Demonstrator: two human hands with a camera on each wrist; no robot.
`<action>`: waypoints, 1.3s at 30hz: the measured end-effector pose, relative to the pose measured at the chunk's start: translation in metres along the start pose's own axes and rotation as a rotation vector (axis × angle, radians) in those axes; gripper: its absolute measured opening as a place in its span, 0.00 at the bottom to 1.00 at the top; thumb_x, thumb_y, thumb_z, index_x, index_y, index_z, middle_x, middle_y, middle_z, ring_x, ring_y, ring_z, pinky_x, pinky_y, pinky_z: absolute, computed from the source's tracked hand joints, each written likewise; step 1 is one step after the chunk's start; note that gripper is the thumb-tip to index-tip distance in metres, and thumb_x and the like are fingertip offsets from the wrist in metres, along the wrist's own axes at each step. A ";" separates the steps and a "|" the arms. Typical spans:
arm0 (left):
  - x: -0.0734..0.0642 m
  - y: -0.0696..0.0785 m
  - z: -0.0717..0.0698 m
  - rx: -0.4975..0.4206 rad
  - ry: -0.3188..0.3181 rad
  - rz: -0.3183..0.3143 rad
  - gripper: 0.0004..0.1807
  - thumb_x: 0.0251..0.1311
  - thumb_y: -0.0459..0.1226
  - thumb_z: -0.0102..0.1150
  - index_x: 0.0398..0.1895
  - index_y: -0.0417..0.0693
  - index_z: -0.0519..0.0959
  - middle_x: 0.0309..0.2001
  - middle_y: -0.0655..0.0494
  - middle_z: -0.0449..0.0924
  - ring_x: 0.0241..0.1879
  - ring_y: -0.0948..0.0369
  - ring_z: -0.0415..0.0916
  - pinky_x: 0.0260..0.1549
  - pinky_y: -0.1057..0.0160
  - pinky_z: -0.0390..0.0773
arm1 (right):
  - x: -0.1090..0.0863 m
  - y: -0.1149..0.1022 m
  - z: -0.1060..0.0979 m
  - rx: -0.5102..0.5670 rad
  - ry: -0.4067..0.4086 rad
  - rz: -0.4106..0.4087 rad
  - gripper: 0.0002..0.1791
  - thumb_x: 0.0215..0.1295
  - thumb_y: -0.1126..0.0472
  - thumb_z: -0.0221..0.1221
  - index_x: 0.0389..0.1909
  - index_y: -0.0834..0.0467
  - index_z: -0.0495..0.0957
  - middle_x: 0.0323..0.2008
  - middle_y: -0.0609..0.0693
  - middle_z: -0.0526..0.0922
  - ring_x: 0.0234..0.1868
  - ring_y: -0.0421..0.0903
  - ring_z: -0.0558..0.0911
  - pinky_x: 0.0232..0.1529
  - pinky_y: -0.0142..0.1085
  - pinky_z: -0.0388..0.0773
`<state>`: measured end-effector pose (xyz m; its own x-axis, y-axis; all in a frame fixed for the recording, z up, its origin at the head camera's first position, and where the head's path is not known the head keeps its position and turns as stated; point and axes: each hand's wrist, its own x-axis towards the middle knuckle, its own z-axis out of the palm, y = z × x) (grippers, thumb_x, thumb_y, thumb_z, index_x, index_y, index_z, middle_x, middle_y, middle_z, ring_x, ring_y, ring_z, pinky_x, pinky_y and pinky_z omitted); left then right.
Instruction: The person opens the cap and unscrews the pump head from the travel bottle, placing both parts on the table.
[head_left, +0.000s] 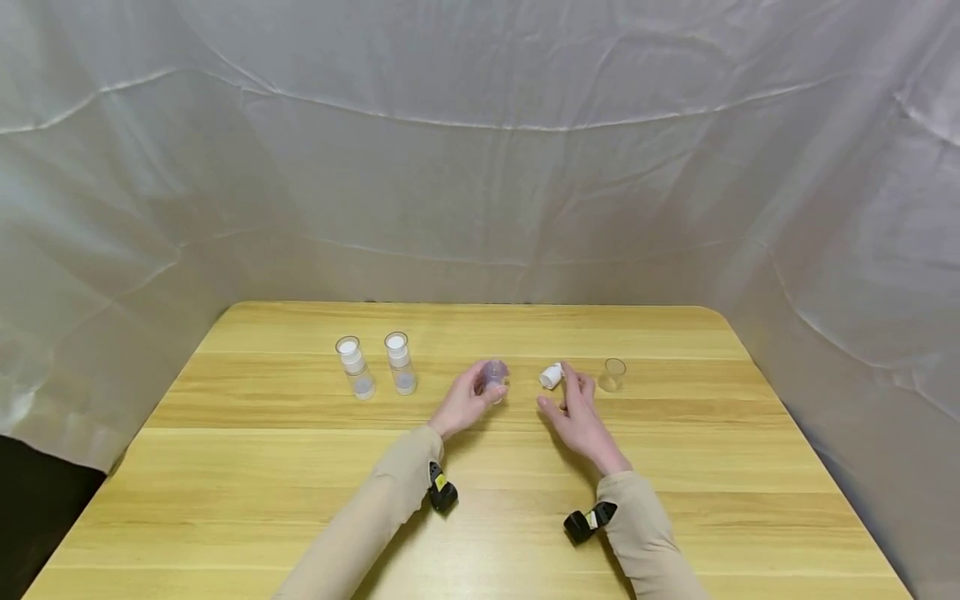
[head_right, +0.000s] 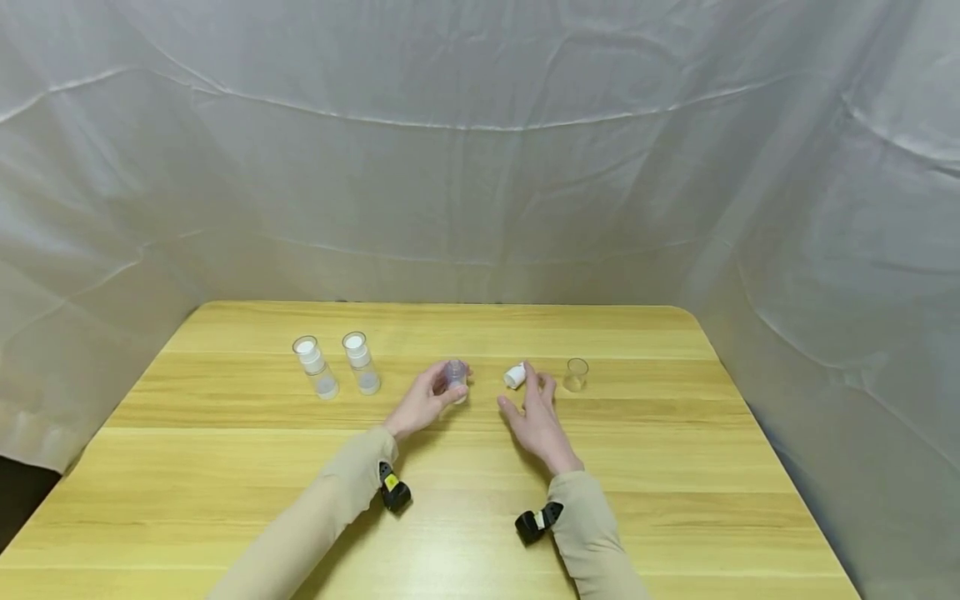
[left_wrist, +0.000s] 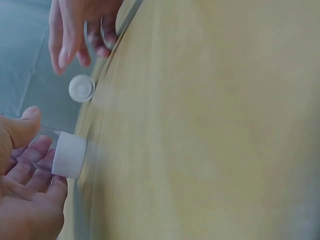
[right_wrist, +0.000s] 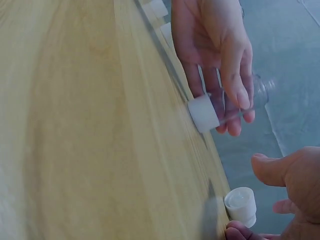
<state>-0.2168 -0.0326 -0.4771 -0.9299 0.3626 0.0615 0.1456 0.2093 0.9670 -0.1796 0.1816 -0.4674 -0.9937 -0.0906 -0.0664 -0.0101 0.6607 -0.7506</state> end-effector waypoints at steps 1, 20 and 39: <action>0.003 0.000 0.000 0.000 0.011 -0.005 0.24 0.70 0.32 0.57 0.68 0.37 0.69 0.65 0.38 0.75 0.67 0.44 0.72 0.71 0.48 0.72 | 0.000 0.000 0.000 0.001 0.001 0.002 0.45 0.77 0.51 0.53 0.81 0.60 0.37 0.74 0.68 0.44 0.47 0.49 0.69 0.45 0.37 0.75; 0.024 0.001 0.001 0.013 0.147 -0.038 0.32 0.69 0.31 0.57 0.74 0.38 0.61 0.69 0.35 0.69 0.70 0.42 0.68 0.74 0.47 0.68 | 0.000 0.002 0.003 -0.004 0.012 -0.020 0.45 0.77 0.50 0.53 0.80 0.63 0.39 0.74 0.69 0.46 0.48 0.50 0.69 0.45 0.36 0.73; -0.010 0.026 0.013 0.075 0.192 0.023 0.53 0.63 0.43 0.67 0.82 0.56 0.41 0.83 0.51 0.42 0.81 0.47 0.44 0.79 0.36 0.48 | -0.002 0.003 0.002 0.003 -0.005 0.003 0.45 0.76 0.48 0.53 0.80 0.61 0.38 0.75 0.68 0.45 0.50 0.50 0.69 0.47 0.38 0.75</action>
<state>-0.1994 -0.0184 -0.4556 -0.9725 0.1893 0.1360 0.1850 0.2724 0.9442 -0.1772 0.1823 -0.4702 -0.9931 -0.0922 -0.0720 -0.0066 0.6590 -0.7521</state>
